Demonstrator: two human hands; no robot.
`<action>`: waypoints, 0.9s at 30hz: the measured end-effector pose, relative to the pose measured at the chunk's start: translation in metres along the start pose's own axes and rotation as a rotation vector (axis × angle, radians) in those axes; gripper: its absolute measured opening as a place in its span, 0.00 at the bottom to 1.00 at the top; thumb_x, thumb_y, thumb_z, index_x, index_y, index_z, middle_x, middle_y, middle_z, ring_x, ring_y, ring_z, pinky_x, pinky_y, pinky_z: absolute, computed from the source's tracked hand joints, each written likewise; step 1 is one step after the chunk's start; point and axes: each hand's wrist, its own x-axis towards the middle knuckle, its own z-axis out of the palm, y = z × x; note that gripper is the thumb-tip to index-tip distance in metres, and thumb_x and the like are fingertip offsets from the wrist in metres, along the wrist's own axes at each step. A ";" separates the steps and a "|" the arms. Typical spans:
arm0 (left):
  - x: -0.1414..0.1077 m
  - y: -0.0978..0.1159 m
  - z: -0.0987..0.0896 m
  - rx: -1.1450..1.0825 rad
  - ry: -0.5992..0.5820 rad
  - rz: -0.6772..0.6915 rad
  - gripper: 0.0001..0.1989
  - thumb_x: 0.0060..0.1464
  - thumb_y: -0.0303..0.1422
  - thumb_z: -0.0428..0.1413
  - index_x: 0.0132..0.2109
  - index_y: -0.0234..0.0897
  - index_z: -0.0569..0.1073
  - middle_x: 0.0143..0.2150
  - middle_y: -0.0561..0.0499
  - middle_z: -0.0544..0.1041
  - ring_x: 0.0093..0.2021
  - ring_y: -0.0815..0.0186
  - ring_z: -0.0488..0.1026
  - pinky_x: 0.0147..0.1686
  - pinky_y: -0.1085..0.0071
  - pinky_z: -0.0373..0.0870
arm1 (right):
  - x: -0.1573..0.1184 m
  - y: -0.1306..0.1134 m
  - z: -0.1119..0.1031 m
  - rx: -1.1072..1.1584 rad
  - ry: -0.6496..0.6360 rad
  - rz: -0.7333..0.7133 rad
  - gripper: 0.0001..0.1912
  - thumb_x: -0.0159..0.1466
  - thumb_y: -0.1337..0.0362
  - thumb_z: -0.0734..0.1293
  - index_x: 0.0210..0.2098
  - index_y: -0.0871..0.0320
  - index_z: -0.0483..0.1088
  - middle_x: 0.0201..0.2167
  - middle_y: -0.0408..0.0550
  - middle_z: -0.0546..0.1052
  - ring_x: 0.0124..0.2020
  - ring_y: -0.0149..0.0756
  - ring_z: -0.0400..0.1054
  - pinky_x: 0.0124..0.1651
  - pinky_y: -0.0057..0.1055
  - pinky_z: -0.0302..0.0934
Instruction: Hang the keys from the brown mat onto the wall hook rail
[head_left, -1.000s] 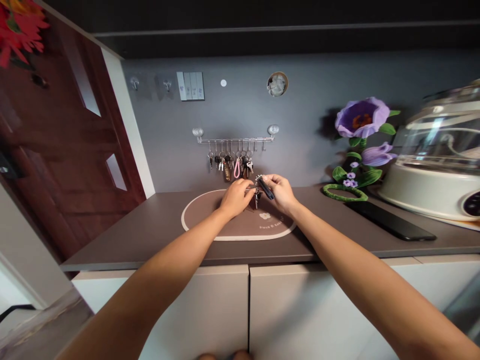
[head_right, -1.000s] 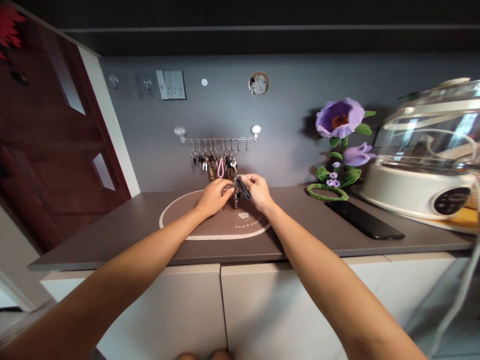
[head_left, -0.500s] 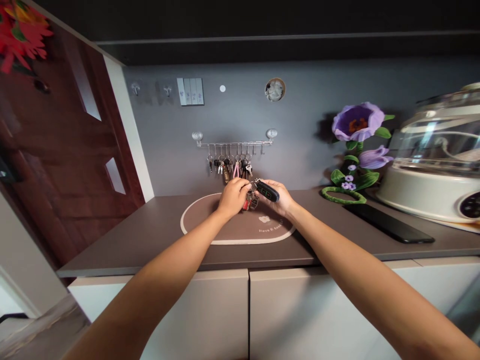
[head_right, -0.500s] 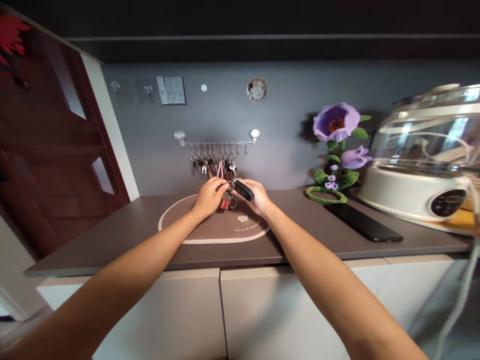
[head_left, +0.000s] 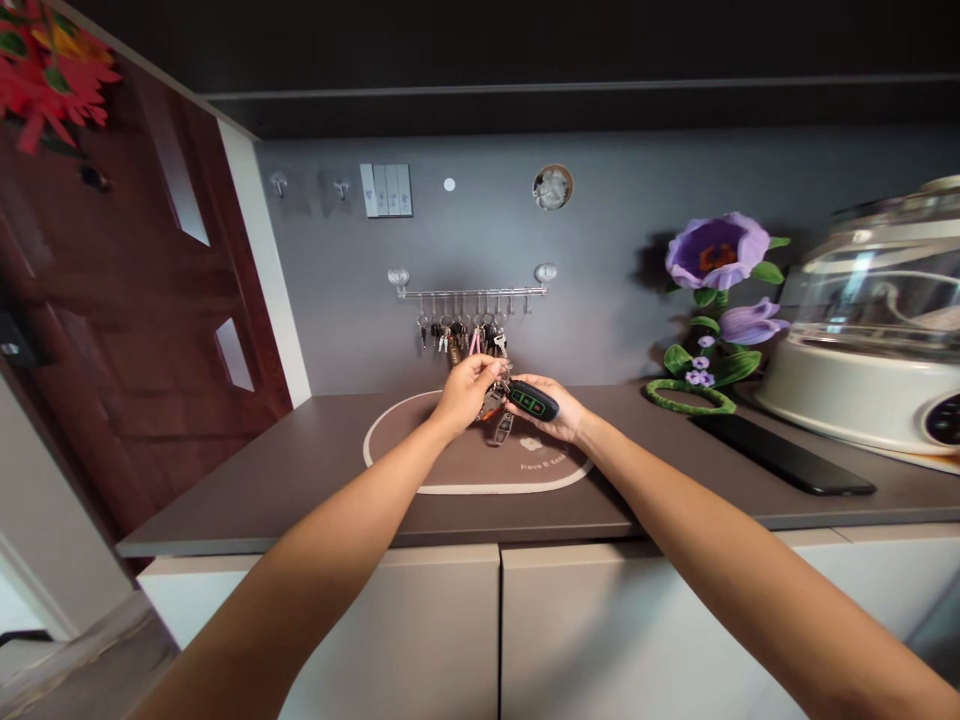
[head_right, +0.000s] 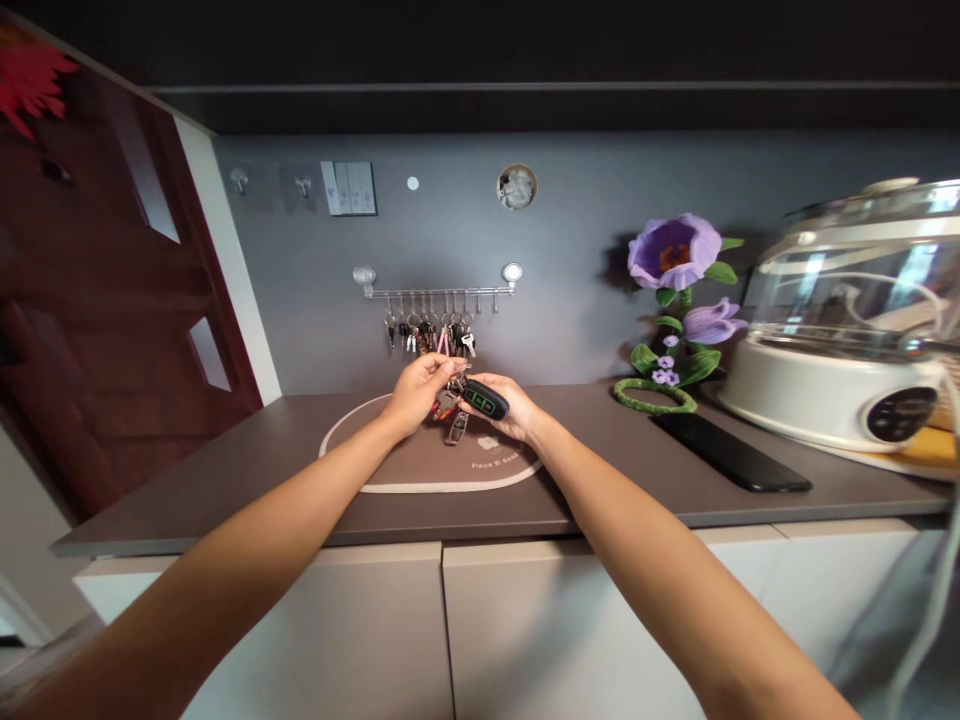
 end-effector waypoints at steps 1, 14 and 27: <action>0.000 0.000 0.001 -0.068 -0.007 -0.021 0.11 0.50 0.37 0.52 0.35 0.32 0.68 0.41 0.44 0.74 0.43 0.65 0.70 0.44 0.67 0.64 | 0.000 0.000 0.000 -0.013 -0.006 0.009 0.07 0.49 0.72 0.67 0.29 0.61 0.69 0.26 0.47 0.73 0.28 0.29 0.68 0.35 0.27 0.66; 0.001 -0.001 0.000 -0.458 0.072 -0.280 0.08 0.48 0.32 0.56 0.32 0.31 0.67 0.40 0.44 0.75 0.41 0.65 0.72 0.43 0.65 0.67 | 0.003 0.002 -0.001 -0.197 0.001 -0.117 0.13 0.45 0.63 0.72 0.31 0.59 0.70 0.29 0.44 0.74 0.29 0.27 0.67 0.38 0.27 0.59; 0.001 0.000 0.002 -0.477 0.079 -0.308 0.11 0.41 0.32 0.60 0.33 0.30 0.72 0.39 0.43 0.75 0.37 0.67 0.71 0.41 0.66 0.67 | 0.000 -0.001 0.008 -0.250 0.024 -0.268 0.11 0.46 0.62 0.71 0.30 0.58 0.72 0.29 0.41 0.74 0.28 0.24 0.64 0.36 0.27 0.57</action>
